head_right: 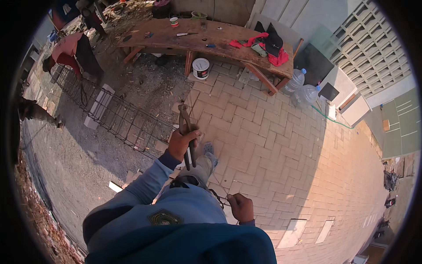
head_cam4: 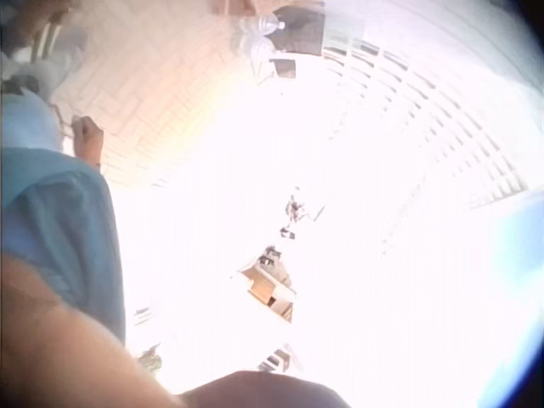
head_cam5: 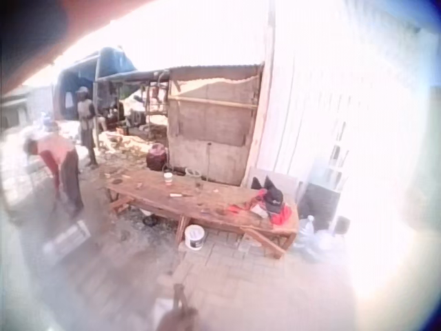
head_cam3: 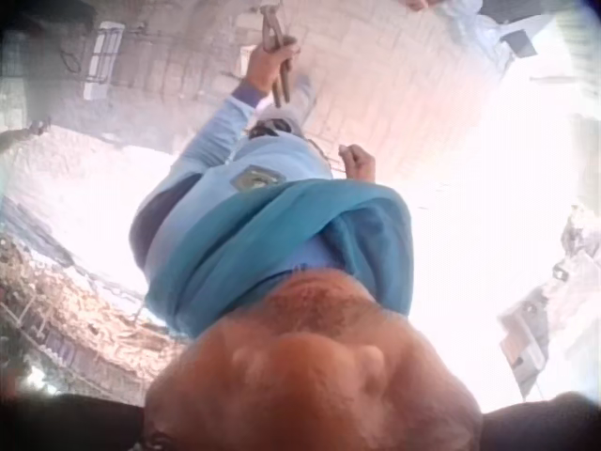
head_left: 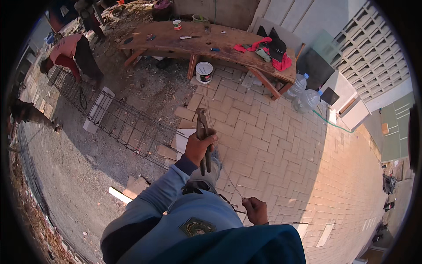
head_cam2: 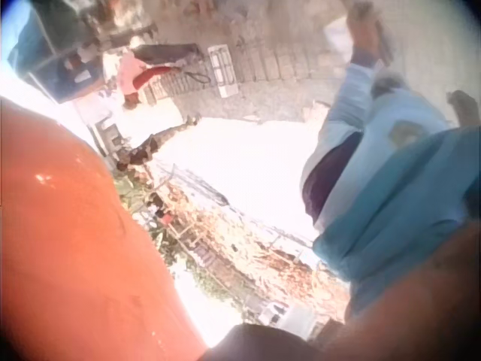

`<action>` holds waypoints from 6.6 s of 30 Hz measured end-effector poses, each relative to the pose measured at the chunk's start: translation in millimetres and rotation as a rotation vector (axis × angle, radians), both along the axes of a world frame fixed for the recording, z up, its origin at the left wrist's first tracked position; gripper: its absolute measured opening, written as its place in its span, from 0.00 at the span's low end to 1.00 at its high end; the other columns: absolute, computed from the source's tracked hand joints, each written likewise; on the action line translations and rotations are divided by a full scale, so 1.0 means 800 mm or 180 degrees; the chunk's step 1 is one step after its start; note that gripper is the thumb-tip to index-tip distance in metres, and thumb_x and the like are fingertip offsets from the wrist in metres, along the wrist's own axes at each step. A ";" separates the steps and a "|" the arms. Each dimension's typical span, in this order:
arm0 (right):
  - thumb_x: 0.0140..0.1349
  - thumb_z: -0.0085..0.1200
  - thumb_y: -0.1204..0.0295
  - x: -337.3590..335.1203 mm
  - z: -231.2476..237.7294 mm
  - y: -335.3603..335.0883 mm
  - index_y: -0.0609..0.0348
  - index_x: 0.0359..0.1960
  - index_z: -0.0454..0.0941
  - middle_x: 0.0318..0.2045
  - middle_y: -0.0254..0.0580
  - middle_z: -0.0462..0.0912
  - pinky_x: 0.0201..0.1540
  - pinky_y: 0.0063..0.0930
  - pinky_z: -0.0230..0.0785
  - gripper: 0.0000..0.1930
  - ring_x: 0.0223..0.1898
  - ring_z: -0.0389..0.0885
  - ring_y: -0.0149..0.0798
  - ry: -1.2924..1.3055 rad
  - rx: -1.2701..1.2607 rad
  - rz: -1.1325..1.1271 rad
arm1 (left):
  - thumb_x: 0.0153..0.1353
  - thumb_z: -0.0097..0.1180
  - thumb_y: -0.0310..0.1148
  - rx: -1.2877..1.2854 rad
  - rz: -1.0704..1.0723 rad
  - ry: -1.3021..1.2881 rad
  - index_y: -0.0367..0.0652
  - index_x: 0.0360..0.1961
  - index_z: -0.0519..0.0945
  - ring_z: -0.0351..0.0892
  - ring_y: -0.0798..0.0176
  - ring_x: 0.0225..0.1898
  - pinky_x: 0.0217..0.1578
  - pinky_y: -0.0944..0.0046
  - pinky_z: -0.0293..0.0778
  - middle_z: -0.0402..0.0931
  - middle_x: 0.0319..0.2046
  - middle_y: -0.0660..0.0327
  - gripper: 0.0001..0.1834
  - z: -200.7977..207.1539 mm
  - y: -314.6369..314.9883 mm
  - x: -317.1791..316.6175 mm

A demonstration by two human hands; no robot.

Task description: The person uses pliers to twist and cut wire to secure metal rods into a rectangular rebar frame.

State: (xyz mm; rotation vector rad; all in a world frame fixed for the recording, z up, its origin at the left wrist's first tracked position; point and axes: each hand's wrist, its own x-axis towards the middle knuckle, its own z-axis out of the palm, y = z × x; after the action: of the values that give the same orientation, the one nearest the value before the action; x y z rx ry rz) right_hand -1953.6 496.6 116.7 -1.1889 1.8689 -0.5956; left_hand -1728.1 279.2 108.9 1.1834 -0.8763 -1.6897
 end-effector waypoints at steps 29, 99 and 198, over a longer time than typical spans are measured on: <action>0.64 0.52 0.66 0.052 0.056 -0.918 0.58 0.26 0.75 0.16 0.27 0.70 0.19 0.17 0.52 0.11 0.16 0.63 0.21 -0.2931 0.1661 0.2442 | 0.61 0.53 0.34 -0.0859 0.5032 0.1632 0.45 0.32 0.71 0.70 0.68 0.24 0.27 0.64 0.70 0.74 0.27 0.59 0.06 0.049 -0.364 0.091; 0.61 0.56 0.66 0.986 -0.055 -1.087 0.66 0.29 0.80 0.25 0.35 0.80 0.31 0.24 0.66 0.13 0.27 0.73 0.24 0.0143 0.5410 0.8650 | 0.67 0.47 0.28 -0.1586 1.0099 -0.0258 0.36 0.45 0.69 0.69 0.72 0.28 0.33 0.69 0.70 0.72 0.35 0.61 0.09 -0.020 -0.409 0.242; 0.55 0.49 0.68 1.521 -0.627 -1.085 0.48 0.42 0.82 0.40 0.51 0.82 0.47 0.44 0.72 0.14 0.42 0.80 0.52 0.2906 -0.1347 0.9866 | 0.61 0.48 0.44 0.4954 0.5729 -0.1935 0.37 0.46 0.71 0.72 0.44 0.47 0.56 0.43 0.54 0.74 0.44 0.47 0.21 -0.673 -0.773 1.046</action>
State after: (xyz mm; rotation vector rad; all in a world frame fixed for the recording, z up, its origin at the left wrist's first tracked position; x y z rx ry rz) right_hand -736.8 -371.7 -384.8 2.4006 1.2278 -1.3263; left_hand -891.5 -339.2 -429.6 2.2357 1.3987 -0.0740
